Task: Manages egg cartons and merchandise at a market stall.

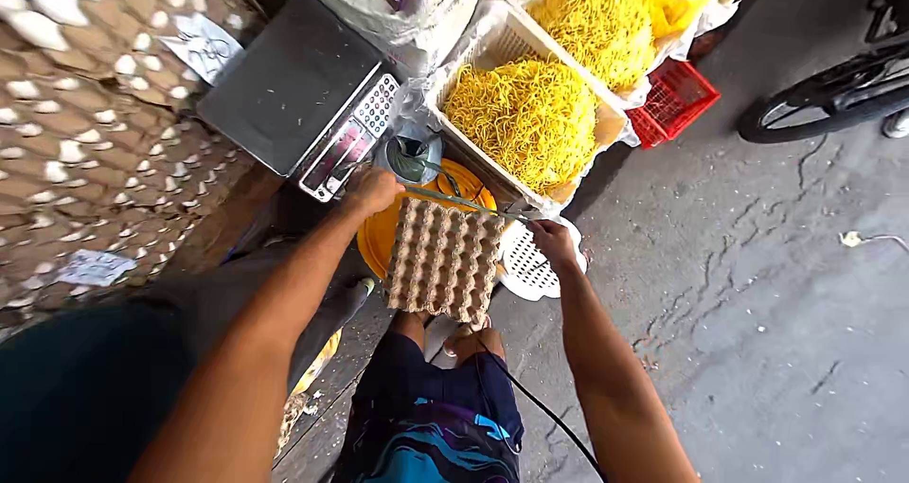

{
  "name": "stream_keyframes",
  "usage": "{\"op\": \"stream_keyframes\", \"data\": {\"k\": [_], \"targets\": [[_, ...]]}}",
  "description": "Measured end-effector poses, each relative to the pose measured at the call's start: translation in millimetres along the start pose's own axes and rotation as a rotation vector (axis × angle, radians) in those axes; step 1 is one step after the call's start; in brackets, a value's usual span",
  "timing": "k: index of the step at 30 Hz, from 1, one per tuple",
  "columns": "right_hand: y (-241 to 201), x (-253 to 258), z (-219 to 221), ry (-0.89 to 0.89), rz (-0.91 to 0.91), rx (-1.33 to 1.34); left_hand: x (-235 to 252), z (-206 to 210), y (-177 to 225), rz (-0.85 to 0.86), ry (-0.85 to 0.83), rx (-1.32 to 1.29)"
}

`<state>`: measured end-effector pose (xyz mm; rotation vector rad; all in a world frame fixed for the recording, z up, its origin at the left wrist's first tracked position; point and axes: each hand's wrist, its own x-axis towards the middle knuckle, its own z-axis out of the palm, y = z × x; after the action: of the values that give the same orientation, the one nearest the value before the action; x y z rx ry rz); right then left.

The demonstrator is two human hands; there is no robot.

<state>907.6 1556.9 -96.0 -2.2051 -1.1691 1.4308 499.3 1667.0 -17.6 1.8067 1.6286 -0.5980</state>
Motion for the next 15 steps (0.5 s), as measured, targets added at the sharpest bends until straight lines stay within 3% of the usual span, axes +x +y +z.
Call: {"op": "stream_keyframes", "data": {"k": [3,6,11,15], "targets": [[7,49,50,0.073,0.145,0.108,61,60,-23,-0.233,-0.042,-0.358],[16,82,79,0.069,0.259,0.158,99,100,-30,-0.379,0.066,-0.410],[54,106,103,0.029,0.391,0.042,121,143,-29,-0.460,-0.019,-0.333],[91,98,129,0.071,0.348,-0.009,117,166,-25,-0.439,-0.081,-0.499]]}}
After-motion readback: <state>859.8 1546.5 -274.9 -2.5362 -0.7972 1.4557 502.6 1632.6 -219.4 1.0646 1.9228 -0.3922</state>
